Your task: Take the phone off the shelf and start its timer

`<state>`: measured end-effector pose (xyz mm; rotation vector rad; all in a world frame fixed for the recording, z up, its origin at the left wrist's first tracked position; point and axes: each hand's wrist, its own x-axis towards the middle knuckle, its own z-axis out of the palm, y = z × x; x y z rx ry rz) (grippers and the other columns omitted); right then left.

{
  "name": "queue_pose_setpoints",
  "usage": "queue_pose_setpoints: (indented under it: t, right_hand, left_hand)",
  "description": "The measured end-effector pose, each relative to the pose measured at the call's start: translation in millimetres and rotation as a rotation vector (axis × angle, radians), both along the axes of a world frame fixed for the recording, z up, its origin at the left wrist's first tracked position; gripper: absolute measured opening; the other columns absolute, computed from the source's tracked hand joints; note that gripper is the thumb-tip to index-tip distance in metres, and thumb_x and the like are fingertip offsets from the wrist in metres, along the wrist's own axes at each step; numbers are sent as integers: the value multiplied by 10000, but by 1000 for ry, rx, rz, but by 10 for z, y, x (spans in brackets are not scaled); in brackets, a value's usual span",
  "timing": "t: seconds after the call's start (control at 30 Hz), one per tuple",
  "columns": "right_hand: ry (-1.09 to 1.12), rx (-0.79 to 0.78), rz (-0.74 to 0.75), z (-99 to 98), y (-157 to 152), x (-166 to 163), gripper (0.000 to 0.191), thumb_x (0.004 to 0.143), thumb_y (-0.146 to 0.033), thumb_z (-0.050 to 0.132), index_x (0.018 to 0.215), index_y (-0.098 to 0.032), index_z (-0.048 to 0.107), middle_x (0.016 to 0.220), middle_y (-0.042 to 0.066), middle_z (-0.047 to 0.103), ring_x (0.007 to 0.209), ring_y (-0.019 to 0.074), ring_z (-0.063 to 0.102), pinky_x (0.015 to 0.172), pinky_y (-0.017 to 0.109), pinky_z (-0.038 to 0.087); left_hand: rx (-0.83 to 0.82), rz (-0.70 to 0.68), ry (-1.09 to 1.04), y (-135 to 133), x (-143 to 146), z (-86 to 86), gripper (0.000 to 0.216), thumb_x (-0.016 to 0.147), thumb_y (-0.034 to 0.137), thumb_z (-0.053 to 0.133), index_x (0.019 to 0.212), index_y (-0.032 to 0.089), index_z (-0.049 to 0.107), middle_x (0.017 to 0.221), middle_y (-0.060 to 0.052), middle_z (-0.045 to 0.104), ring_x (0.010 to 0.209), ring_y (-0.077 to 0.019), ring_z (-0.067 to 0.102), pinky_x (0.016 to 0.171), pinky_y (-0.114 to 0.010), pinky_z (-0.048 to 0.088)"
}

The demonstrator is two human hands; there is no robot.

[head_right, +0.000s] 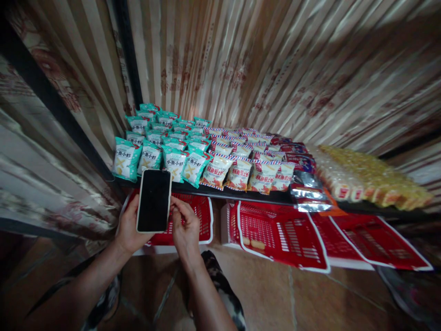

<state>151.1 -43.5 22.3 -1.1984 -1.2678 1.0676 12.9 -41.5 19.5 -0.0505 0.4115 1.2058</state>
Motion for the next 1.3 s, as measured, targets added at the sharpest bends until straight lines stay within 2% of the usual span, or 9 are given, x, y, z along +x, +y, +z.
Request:
queue_pose_setpoints:
  t: [0.4,0.53,0.7,0.97,1.3]
  right_hand:
    - [3,-22,18,-28,-2,-1,276,856,-309,487,1061,-219,649,974,47,675,871,147,628,761,261,507]
    - [8,-17,33,-48,15,16,277,853,-325,502,1067,-225,646,972,41,672,873,145,625,788,264,500]
    - [50,-28,13,-8,23,13,283,827,-373,542,1024,-200,649,934,44,681,841,151,620,747,264,508]
    - [145,-87,-72,53,27,-23,293,801,-406,569,985,-184,618,883,47,680,753,131,621,699,255,515]
    - [194,-104,-137,72,75,-15,363,777,-473,585,995,-183,599,963,75,674,821,166,639,760,323,525]
  left_hand:
    - [-99,29,83,-9,46,67,419,910,387,383,905,112,699,860,-102,733,793,-229,682,851,-429,500]
    - [-99,35,83,-7,48,69,410,907,389,389,904,121,699,848,-90,734,797,-227,681,863,-428,492]
    - [-52,24,49,-4,64,120,456,920,381,347,869,102,705,814,-101,733,759,-217,683,855,-408,494]
    - [-15,-10,38,5,81,128,435,870,367,414,1069,51,637,929,-169,712,972,-308,638,917,-501,432]
    - [16,-55,15,11,51,116,450,853,373,436,1122,55,604,965,-173,704,966,-319,639,922,-509,417]
